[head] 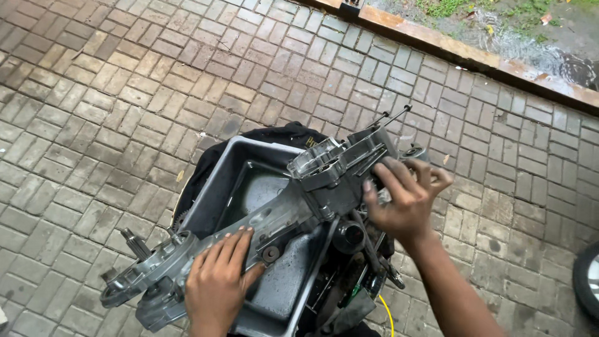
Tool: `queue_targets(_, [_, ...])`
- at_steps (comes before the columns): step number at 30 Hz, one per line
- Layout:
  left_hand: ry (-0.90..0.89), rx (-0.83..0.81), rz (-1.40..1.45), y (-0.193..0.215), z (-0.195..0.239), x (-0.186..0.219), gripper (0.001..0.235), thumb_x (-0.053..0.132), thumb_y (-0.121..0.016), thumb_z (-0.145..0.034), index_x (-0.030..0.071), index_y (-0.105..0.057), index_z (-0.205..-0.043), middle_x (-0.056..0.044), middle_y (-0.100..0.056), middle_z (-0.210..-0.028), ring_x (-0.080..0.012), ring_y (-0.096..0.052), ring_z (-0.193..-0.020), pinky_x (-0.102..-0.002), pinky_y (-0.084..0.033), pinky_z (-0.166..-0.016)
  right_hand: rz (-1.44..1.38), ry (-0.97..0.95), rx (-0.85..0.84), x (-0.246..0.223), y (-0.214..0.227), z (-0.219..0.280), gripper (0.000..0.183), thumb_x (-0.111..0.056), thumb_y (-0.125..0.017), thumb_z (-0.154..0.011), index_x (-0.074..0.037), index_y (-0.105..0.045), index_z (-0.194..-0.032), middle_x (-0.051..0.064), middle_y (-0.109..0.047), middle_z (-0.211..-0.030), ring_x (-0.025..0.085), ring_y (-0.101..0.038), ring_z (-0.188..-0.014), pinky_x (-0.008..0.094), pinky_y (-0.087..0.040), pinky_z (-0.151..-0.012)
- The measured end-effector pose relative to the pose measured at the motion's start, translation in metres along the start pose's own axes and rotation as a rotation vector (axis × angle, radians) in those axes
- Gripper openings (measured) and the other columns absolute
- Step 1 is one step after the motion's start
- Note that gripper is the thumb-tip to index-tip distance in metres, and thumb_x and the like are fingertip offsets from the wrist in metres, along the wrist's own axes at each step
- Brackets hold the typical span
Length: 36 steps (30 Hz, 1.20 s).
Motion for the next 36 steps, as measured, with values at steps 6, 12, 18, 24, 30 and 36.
queue_targets(6, [-0.012,0.035,-0.004,0.005,-0.002,0.002,0.069,0.063,-0.068,-0.082,0.026,-0.061,-0.14,0.01,-0.068,-0.134,-0.0108,-0.065,-0.118,-0.033,-0.049,-0.093,0.106,0.047,-0.066,0.007,0.008,-0.006,0.023,-0.041,-0.067,-0.089,-0.025,-0.078,-0.1,-0.008,-0.075,-0.11,0.023,-0.051,-0.112,0.043,-0.02,-0.101])
queue_targets(12, [-0.009,0.008,0.015,0.005,-0.002,0.002,0.071,0.062,-0.071,-0.079,0.025,-0.062,-0.138,0.008,-0.069,-0.132,-0.0126,-0.065,-0.118,-0.034,-0.051,-0.091,-0.011,0.073,-0.133,-0.003,-0.006,0.017,0.019,-0.031,-0.071,-0.082,-0.029,-0.076,-0.101,-0.006,-0.075,-0.112,0.022,-0.055,-0.109,0.046,-0.02,-0.108])
queue_targets(18, [-0.007,-0.016,0.025,0.001,-0.001,0.0,0.07,0.064,-0.067,-0.082,0.025,-0.061,-0.14,0.005,-0.07,-0.132,-0.0139,-0.065,-0.12,-0.036,-0.051,-0.094,-0.004,0.088,-0.111,-0.022,0.004,0.007,0.022,-0.02,-0.064,-0.082,-0.016,-0.076,-0.1,0.002,-0.073,-0.11,0.025,-0.054,-0.105,0.045,-0.022,-0.094])
queue_targets(24, [0.013,-0.046,0.011,-0.008,0.001,-0.004,0.071,0.067,-0.062,-0.085,0.027,-0.059,-0.143,0.006,-0.069,-0.134,-0.0133,-0.065,-0.12,-0.036,-0.051,-0.095,-0.078,-0.045,-0.107,-0.001,-0.011,0.004,0.017,-0.014,-0.062,-0.086,-0.02,-0.071,-0.098,0.001,-0.063,-0.108,0.025,-0.044,-0.109,0.047,-0.022,-0.101])
queue_targets(30, [-0.001,0.016,0.012,0.0,0.001,-0.001,0.068,0.063,-0.066,-0.084,0.025,-0.061,-0.14,0.007,-0.07,-0.132,-0.0127,-0.065,-0.119,-0.034,-0.049,-0.095,-0.051,-0.097,-0.117,0.021,-0.017,0.006,0.016,-0.021,-0.065,-0.09,-0.024,-0.071,-0.104,0.004,-0.058,-0.123,0.029,-0.04,-0.12,0.05,-0.021,-0.103])
queue_targets(36, [0.003,0.001,0.06,0.004,-0.001,0.002,0.07,0.062,-0.07,-0.082,0.024,-0.061,-0.14,0.005,-0.069,-0.134,-0.0141,-0.066,-0.119,-0.038,-0.051,-0.096,0.024,-0.141,-0.189,0.029,-0.004,-0.004,0.014,-0.029,-0.067,-0.095,-0.027,-0.078,-0.104,0.006,-0.051,-0.126,0.029,-0.037,-0.119,0.048,-0.021,-0.096])
Point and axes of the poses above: each hand's wrist, its own z-axis away from the middle knuckle, its own y-axis out of the back of the hand, x = y × z, the point moved 8 cm from there along -z, towards the middle knuckle
